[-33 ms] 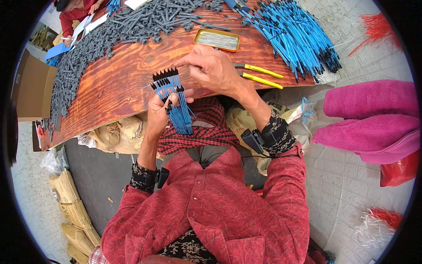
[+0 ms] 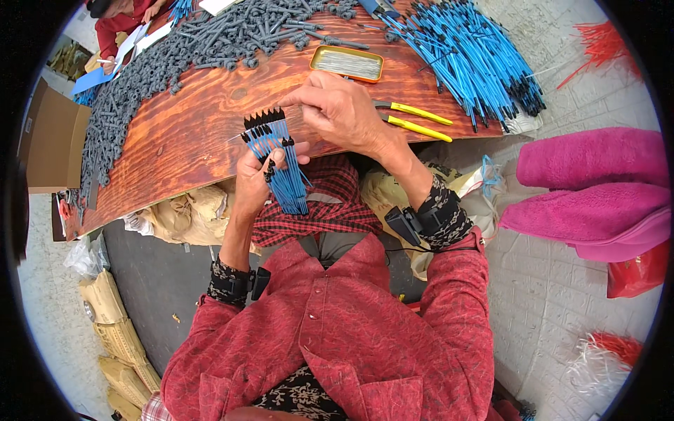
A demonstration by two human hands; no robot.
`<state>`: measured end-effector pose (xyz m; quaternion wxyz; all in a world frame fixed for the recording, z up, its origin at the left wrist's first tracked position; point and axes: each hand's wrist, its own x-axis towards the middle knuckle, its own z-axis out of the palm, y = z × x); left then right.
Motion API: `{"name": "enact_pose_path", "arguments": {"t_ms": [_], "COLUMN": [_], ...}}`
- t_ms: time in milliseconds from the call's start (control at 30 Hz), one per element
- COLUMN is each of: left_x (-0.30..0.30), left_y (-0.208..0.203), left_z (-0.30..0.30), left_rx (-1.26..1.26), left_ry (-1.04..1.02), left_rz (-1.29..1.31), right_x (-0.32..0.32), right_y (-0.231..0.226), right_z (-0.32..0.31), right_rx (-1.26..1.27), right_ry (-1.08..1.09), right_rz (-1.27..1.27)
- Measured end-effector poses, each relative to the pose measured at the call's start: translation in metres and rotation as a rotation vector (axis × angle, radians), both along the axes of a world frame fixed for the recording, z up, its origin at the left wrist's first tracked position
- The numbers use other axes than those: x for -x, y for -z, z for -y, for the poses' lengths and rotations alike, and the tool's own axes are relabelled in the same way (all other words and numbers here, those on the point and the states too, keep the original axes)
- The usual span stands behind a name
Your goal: Assembling blue ribbon cables into a plastic guide or connector.
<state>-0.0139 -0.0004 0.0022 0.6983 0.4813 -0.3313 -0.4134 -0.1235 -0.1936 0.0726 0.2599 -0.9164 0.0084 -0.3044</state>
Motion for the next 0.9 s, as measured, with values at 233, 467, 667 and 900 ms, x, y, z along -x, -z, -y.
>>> {"name": "enact_pose_path", "arguments": {"t_ms": [233, 467, 667, 900], "left_x": [0.001, 0.000, 0.000, 0.000], "left_y": [-0.004, -0.004, -0.004, -0.004], "left_z": [-0.001, -0.001, -0.001, 0.000], "left_rx": [-0.003, 0.001, -0.015, -0.005], "left_ry": [0.007, 0.009, 0.017, 0.021], "left_rz": [-0.011, -0.007, -0.034, -0.034], "right_x": [-0.001, 0.001, -0.006, -0.005], "right_y": [0.000, 0.003, 0.021, 0.014], "right_z": [-0.013, -0.017, -0.011, -0.010], "right_rx": [0.160, 0.001, -0.467, -0.266], "right_ry": [0.092, 0.119, -0.046, -0.050], "right_rz": [0.189, 0.019, 0.013, 0.061]}}
